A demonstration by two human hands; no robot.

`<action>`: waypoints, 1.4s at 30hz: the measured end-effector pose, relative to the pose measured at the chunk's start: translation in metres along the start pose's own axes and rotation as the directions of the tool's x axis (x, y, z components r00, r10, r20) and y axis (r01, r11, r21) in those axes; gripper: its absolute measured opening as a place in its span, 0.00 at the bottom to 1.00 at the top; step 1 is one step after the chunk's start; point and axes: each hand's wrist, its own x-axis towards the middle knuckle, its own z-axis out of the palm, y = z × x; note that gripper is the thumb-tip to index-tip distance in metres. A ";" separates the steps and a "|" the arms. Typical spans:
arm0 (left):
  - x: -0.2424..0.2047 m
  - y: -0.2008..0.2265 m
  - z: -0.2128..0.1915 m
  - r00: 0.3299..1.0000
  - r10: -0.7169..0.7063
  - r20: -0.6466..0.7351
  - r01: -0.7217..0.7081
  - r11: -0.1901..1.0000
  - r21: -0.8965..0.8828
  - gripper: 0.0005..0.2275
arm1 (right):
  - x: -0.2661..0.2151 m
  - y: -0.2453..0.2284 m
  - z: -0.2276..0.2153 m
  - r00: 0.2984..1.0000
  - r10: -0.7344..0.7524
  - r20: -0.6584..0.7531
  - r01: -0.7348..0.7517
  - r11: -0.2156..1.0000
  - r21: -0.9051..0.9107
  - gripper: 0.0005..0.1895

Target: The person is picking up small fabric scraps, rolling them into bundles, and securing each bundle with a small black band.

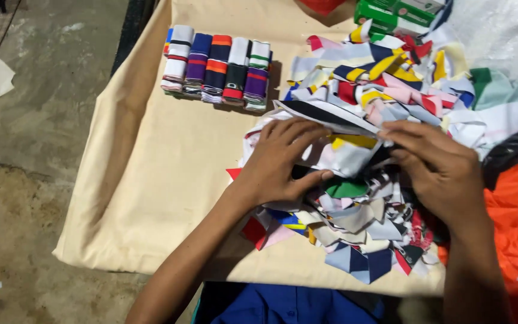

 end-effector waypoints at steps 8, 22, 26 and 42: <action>0.032 0.036 -0.003 0.994 0.106 0.000 -0.103 0.967 -0.233 0.18 | -0.023 -0.004 -0.022 0.953 0.100 -0.286 -0.107 0.994 -0.008 0.12; 0.038 0.043 0.010 0.960 -0.086 -0.266 -0.003 0.949 -0.317 0.29 | -0.162 0.225 -0.012 0.796 0.170 -0.581 0.091 0.915 0.393 0.20; 0.041 0.044 0.009 0.984 0.090 -0.151 -0.122 0.968 -0.221 0.15 | -0.176 0.261 -0.042 0.813 0.253 -0.525 -0.243 0.966 0.088 0.18; 0.081 0.079 -0.042 0.980 -0.201 0.008 0.154 0.721 -0.676 0.18 | -0.019 0.035 0.061 0.907 0.375 0.193 -0.256 0.125 0.959 0.40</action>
